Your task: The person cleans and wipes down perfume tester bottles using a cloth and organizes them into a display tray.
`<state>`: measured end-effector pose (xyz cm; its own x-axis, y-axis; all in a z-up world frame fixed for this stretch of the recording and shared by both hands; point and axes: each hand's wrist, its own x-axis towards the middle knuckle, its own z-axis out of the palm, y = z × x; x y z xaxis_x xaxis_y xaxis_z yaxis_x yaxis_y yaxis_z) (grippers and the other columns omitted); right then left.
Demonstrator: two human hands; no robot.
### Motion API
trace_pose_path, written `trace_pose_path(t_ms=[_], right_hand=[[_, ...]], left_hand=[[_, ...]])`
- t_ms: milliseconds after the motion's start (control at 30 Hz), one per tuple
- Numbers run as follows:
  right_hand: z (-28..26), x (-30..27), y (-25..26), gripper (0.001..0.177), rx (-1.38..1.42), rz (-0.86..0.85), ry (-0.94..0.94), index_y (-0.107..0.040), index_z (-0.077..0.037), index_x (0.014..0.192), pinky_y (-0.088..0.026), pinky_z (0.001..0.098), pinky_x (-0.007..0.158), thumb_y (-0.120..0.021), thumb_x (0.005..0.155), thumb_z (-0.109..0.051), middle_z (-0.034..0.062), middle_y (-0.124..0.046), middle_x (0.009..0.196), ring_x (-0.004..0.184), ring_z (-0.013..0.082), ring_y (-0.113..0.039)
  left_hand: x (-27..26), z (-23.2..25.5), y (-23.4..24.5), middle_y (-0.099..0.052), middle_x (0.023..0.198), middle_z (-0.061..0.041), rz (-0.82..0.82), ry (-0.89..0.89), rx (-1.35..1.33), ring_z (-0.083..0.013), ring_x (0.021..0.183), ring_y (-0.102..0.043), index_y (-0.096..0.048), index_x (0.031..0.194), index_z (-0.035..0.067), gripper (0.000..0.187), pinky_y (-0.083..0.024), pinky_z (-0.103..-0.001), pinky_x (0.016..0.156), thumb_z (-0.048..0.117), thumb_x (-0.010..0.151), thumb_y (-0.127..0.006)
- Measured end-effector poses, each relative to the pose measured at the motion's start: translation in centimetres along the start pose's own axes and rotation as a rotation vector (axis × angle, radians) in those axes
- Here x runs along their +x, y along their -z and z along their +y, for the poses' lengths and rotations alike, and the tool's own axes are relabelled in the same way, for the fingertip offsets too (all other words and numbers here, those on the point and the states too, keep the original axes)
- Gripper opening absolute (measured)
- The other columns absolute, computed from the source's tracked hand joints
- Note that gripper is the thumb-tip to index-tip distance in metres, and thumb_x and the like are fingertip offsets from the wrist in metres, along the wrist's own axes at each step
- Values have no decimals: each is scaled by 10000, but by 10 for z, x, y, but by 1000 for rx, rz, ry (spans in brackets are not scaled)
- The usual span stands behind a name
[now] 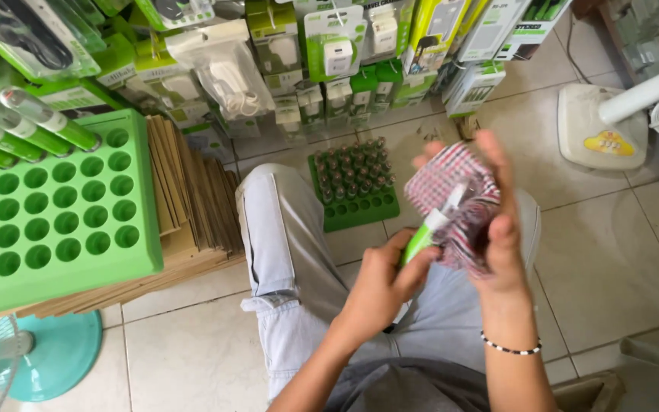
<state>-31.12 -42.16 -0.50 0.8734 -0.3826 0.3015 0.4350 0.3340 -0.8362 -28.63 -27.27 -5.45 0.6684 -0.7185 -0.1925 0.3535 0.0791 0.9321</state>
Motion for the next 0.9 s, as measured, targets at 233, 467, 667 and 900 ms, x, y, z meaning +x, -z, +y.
trace_pose_path(t_ms=[233,467,667,900], right_hand=[[41,-11,58,574,537,-256,-274,-568,-8,1313,-539,392,772,-818,951,-377,36,-609,765,681,185,-634],[27,-9,11,248,269,91,-331,-586,-41,967,-545,392,719,-728,1002,-241,32,-568,730,662,168,-606],[33,-20,-22,230,-133,416,-191,-614,-6,962,-569,389,717,-707,1001,-212,63,-619,777,685,178,-633],[55,-19,29,288,275,-82,-359,-568,-57,915,-523,355,740,-767,976,-257,53,-604,712,664,195,-621]], left_hand=[[-4,-5,21,-452,676,42,-561,412,-752,-6,477,-340,-618,1050,-5,457,-210,-175,357,445,1080,-550],[-8,-11,0,-490,680,5,-263,192,-426,-57,511,-395,-471,1093,-31,493,-284,-187,391,438,1102,-625],[1,-28,1,-605,1096,-124,289,-576,461,-217,983,-630,52,1593,13,947,-525,-311,840,424,1059,-613],[-1,-39,1,-462,1343,-180,216,-483,111,-236,1135,-521,130,1687,95,913,-479,-340,1084,565,1152,-442]])
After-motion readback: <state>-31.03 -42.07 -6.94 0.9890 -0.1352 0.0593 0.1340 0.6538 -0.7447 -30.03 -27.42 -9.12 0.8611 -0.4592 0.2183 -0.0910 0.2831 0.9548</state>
